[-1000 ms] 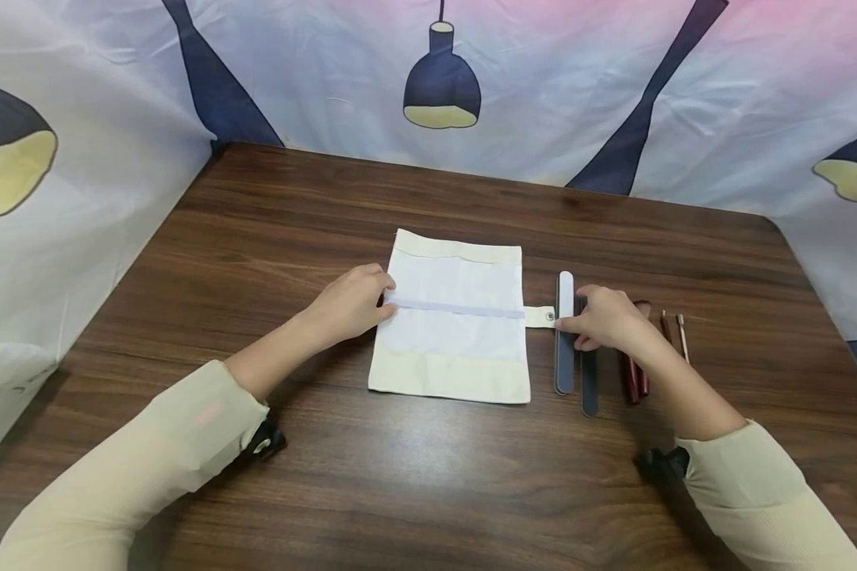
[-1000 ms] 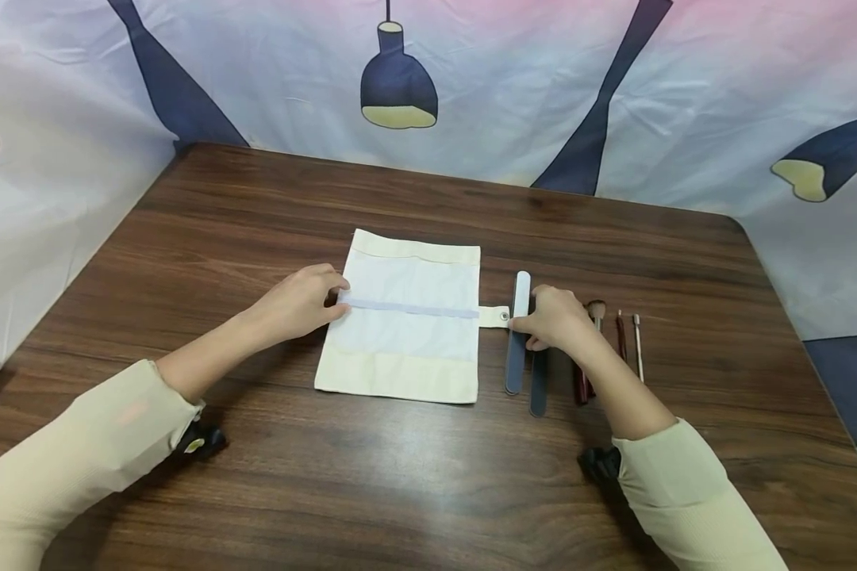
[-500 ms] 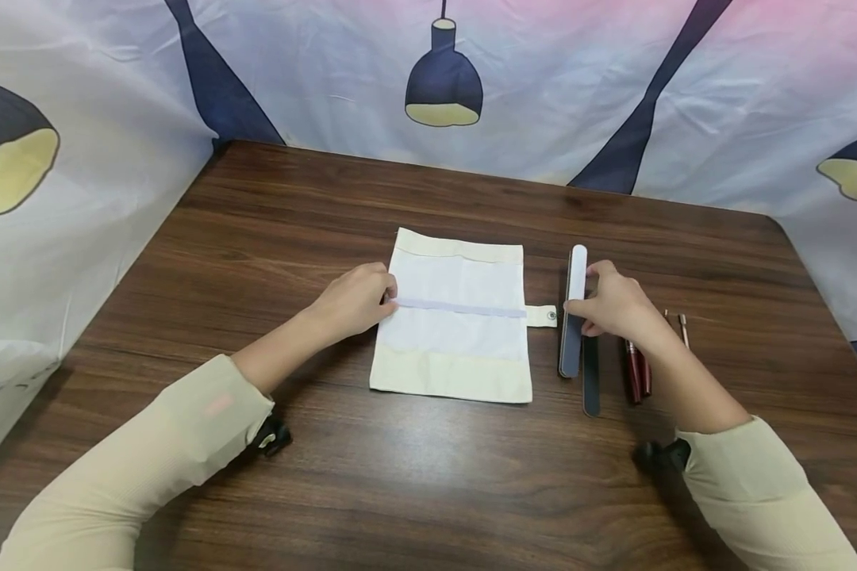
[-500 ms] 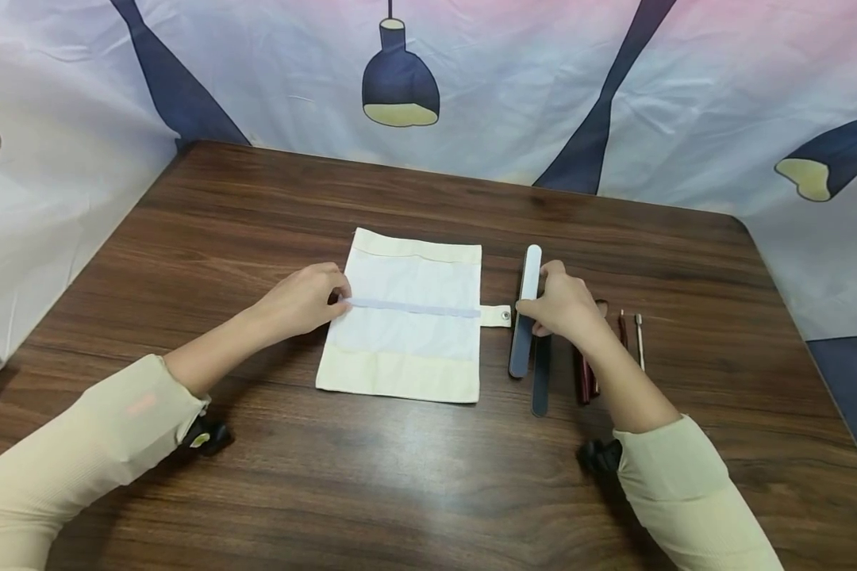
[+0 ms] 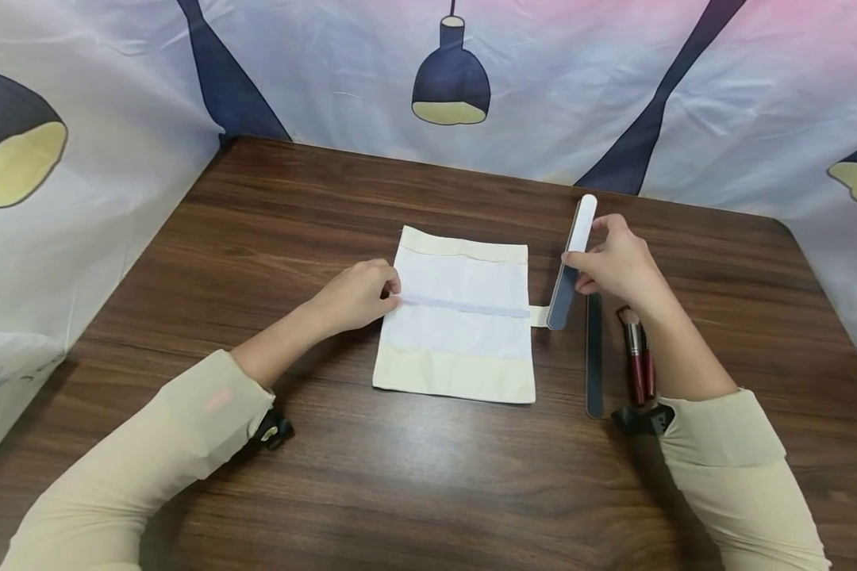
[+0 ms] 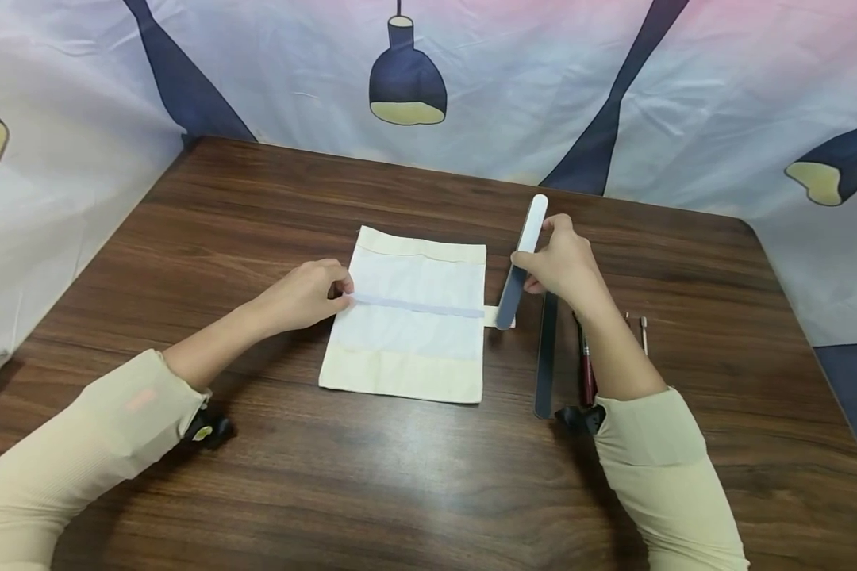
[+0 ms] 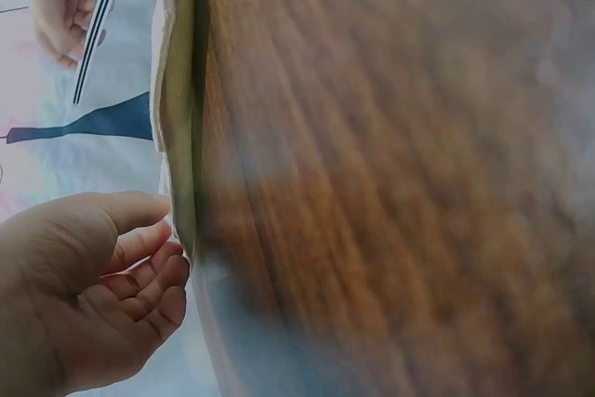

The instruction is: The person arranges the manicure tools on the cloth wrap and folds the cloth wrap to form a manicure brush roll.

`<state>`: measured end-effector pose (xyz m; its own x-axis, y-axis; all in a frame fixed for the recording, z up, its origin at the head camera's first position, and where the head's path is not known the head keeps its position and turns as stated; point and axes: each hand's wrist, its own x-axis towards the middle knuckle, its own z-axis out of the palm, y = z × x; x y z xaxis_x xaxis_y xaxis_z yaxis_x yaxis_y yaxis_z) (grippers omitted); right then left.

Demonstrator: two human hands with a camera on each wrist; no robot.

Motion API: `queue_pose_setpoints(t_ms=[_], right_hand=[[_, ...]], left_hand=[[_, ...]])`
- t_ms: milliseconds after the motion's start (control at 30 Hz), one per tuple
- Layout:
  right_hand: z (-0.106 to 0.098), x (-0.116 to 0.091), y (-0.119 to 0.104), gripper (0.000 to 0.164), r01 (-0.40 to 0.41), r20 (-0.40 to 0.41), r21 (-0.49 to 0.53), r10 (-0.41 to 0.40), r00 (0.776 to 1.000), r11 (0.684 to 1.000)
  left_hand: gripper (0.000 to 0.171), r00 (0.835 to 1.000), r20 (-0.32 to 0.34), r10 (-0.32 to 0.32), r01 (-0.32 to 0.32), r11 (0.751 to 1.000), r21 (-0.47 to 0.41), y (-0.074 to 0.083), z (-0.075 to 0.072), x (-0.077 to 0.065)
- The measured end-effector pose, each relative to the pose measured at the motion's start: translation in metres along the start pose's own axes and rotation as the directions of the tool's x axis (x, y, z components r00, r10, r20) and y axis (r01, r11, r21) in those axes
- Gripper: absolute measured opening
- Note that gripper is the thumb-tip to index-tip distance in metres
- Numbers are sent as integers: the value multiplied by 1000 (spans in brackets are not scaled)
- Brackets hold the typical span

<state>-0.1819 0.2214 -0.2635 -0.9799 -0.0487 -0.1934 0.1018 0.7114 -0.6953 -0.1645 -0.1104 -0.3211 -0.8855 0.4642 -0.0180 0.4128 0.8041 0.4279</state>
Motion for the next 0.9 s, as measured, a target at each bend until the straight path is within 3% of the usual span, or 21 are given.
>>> queue_pose_setpoints(t_ms=[167, 567, 900], right_hand=[[5, 11, -14, 72, 18, -24, 63, -17, 1000, 998], [26, 45, -54, 66, 24, 7, 172, -25, 1000, 985], [70, 69, -82, 67, -23, -13, 334, 30, 999, 942]], left_hand=[[11, 1000, 4, -6, 6, 1000, -18, 0, 0, 2], [12, 1000, 8, -13, 14, 999, -50, 1, -2, 5], [11, 1000, -21, 4, -5, 999, -46, 5, -1, 8]])
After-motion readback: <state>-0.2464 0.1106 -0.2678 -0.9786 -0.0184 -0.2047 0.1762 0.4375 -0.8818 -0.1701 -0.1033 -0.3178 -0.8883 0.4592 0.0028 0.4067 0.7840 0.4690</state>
